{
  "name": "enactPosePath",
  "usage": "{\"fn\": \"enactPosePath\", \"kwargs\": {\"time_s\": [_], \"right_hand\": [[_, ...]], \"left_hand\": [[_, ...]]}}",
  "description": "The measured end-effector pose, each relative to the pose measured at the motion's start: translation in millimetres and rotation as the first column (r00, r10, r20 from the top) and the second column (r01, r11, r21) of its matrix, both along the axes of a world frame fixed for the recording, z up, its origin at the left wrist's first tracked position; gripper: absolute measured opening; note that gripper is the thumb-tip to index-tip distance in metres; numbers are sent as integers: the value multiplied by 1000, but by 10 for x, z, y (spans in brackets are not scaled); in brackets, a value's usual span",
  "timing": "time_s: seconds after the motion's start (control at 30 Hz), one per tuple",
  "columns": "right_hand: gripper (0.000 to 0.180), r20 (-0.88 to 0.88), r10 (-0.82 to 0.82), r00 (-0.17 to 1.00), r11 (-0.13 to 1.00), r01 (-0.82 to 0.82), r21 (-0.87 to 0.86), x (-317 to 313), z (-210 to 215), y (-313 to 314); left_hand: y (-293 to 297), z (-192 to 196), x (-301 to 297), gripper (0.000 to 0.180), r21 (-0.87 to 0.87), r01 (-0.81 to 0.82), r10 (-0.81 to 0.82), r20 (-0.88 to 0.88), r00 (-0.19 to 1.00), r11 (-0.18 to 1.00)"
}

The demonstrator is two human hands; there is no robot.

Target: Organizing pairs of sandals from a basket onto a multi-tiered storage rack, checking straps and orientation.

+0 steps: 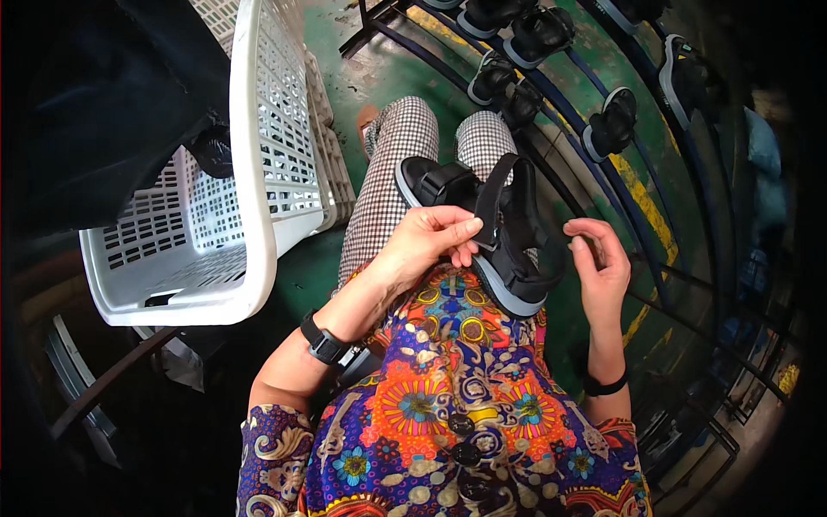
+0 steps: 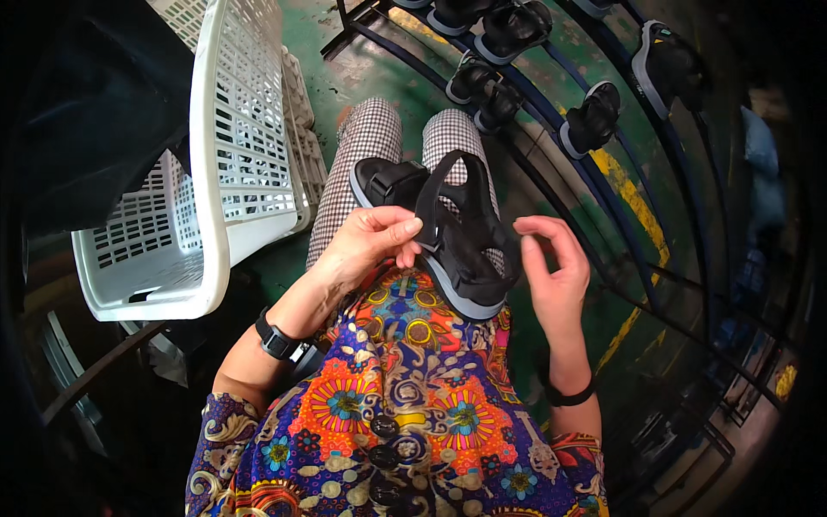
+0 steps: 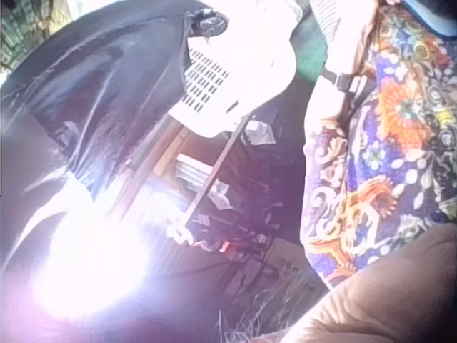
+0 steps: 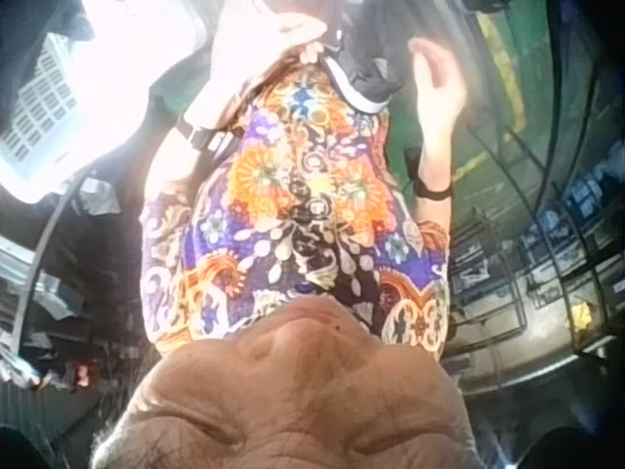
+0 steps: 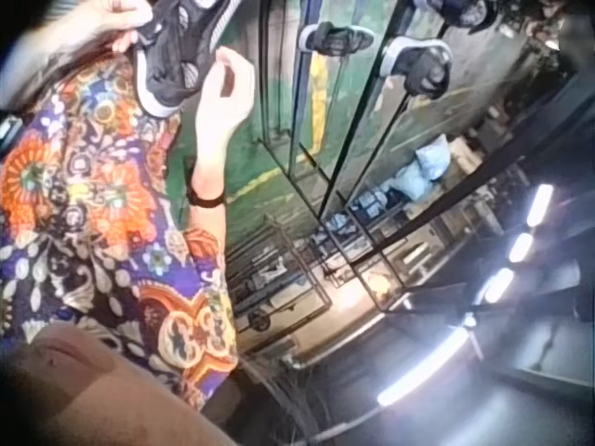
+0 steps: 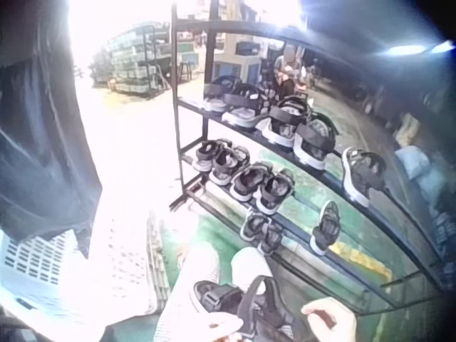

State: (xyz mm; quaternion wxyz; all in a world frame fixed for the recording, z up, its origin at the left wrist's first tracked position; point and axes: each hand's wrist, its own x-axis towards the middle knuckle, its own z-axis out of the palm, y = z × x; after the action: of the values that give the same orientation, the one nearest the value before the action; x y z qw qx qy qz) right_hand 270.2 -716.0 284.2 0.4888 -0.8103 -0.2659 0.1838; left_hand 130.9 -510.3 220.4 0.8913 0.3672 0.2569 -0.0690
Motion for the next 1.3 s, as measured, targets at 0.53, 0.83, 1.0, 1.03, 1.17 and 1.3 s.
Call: {"fn": "enactPosePath", "kwargs": {"time_s": [0.53,0.83,1.0,1.03,1.17,1.3], "right_hand": [[27,253,250,935,963,-212,-169,-192,-143,550],[23,168,205,964,977,-193,-88,-199,-199,546],[22,210,250,945,968,-248,-39,-185,-196,566],[23,210,259,943,966,-258,-34,-183,-197,572],[22,203,271,941,962,-269,-35,-185,-202,566],[25,122,322,939,947,-319,-44,-183,-201,541]], "left_hand": [[-35,-48,197,18,134,5,-4,-3,1000,991],[166,-25,248,18,268,182,-192,10,981,946],[266,-78,318,23,419,270,-337,93,937,867],[231,-80,324,23,419,269,-335,91,938,867],[127,-54,337,20,437,40,-113,143,983,899],[189,-8,317,17,204,117,-125,26,992,972]]}}
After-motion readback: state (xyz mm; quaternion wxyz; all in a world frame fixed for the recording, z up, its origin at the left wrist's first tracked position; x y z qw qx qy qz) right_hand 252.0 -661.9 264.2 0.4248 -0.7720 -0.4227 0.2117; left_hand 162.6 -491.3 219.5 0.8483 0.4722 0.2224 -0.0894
